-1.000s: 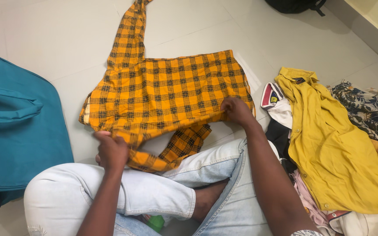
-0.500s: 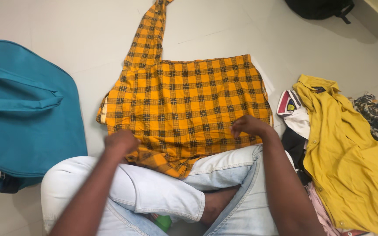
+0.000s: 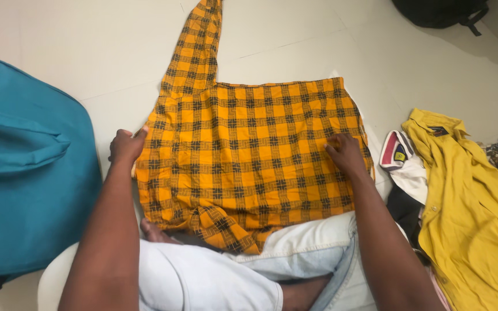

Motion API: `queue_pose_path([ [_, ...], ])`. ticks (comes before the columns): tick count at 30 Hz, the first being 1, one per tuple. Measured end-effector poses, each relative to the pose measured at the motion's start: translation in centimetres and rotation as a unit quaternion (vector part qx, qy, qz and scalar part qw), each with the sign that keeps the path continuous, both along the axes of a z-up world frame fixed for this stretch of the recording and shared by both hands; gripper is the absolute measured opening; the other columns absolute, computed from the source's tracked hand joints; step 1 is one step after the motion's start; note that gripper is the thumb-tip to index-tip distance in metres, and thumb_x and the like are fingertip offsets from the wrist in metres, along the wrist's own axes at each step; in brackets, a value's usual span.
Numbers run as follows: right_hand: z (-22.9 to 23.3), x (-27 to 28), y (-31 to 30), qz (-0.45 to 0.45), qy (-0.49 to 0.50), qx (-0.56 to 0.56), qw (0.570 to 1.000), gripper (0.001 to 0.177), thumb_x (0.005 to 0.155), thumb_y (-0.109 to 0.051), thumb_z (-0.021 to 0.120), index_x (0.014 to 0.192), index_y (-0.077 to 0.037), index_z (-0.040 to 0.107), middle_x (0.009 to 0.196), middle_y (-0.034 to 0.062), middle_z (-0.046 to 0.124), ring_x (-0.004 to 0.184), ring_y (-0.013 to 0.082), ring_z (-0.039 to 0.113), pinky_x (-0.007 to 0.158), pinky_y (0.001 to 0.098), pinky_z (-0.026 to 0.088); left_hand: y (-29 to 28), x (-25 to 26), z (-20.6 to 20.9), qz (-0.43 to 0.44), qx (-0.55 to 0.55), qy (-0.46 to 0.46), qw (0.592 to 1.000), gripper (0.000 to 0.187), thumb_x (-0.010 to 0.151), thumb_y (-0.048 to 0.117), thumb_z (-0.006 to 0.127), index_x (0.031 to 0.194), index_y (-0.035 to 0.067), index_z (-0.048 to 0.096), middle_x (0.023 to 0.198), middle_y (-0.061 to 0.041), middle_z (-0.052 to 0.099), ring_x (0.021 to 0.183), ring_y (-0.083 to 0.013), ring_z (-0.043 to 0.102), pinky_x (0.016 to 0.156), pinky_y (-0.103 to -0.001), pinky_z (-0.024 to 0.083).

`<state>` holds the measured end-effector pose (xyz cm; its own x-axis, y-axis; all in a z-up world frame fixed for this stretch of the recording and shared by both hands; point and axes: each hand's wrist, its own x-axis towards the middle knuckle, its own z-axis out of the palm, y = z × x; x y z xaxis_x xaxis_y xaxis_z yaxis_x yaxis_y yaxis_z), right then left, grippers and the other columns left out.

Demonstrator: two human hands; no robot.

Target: The person folds a checkered shirt by hand on the floor by smoothing the fabric and folding the sleeves and body inward.

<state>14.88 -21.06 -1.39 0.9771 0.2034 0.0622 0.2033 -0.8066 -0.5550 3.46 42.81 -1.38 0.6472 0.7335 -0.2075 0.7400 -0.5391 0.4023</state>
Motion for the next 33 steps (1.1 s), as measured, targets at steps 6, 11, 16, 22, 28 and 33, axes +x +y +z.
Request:
queue_pose_path([
  [6, -0.9, 1.0, 0.5, -0.008, 0.020, -0.038, 0.999, 0.034, 0.091, -0.035, 0.073, 0.114, -0.010, 0.072, 0.129, 0.0163, 0.061, 0.123, 0.0394, 0.053, 0.102, 0.0495, 0.047, 4.4, 5.8, -4.8, 0.138, -0.106, -0.024, 0.984, 0.087, 0.104, 0.069, 0.035, 0.132, -0.009, 0.061, 0.139, -0.031, 0.059, 0.131, -0.0477, 0.054, 0.111, -0.054, 0.042],
  [11, -0.5, 1.1, 0.9, -0.018, 0.057, -0.084, 0.995, 0.037, 0.091, -0.040, 0.073, 0.118, -0.016, 0.071, 0.132, 0.0132, 0.057, 0.125, 0.0394, 0.049, 0.102, 0.0508, 0.047, 5.3, 5.9, -5.3, 0.081, -0.250, -0.027, 0.964, 0.060, 0.105, 0.046, 0.041, 0.127, -0.006, 0.060, 0.129, -0.026, 0.062, 0.115, -0.0411, 0.058, 0.100, -0.051, 0.045],
  [16, 0.2, 0.9, 1.0, -0.017, 0.077, -0.092, 0.993, 0.043, 0.088, -0.043, 0.075, 0.121, -0.017, 0.070, 0.133, 0.0115, 0.054, 0.125, 0.0380, 0.048, 0.103, 0.0501, 0.046, 6.0, 4.9, -4.5, 0.158, -0.426, -0.151, 0.878, 0.024, 0.100, 0.017, 0.059, 0.117, 0.001, 0.066, 0.112, -0.016, 0.072, 0.093, -0.0261, 0.070, 0.084, -0.044, 0.057],
  [22, 0.4, 0.6, 0.8, 0.000, 0.085, -0.046, 0.995, 0.041, 0.087, -0.040, 0.076, 0.120, -0.018, 0.071, 0.138, 0.0103, 0.053, 0.130, 0.0353, 0.045, 0.107, 0.0480, 0.045, 7.8, 4.9, -9.1, 0.277, -0.460, -0.402, 0.742, 0.018, 0.091, 0.001, 0.067, 0.108, -0.004, 0.072, 0.106, -0.014, 0.077, 0.091, -0.0242, 0.076, 0.087, -0.043, 0.065],
  [28, 0.3, 0.8, 0.6, 0.002, 0.076, -0.068, 0.995, 0.041, 0.085, -0.038, 0.076, 0.122, -0.020, 0.071, 0.139, 0.0086, 0.054, 0.131, 0.0370, 0.046, 0.109, 0.0487, 0.043, 7.8, 3.7, -5.9, 0.351, -0.464, -0.282, 0.763, 0.017, 0.096, 0.007, 0.068, 0.109, -0.004, 0.068, 0.107, -0.017, 0.073, 0.093, -0.0283, 0.072, 0.084, -0.051, 0.059],
  [33, -0.6, 1.2, -0.1, -0.006, 0.075, -0.105, 0.992, 0.052, 0.084, -0.040, 0.075, 0.133, -0.024, 0.064, 0.148, 0.0079, 0.050, 0.137, 0.0390, 0.042, 0.113, 0.0514, 0.039, 4.8, 2.6, -1.6, 0.161, -0.377, -0.122, 0.904, 0.029, 0.089, 0.007, 0.071, 0.118, 0.007, 0.068, 0.106, -0.010, 0.069, 0.088, -0.0241, 0.067, 0.074, -0.055, 0.056],
])
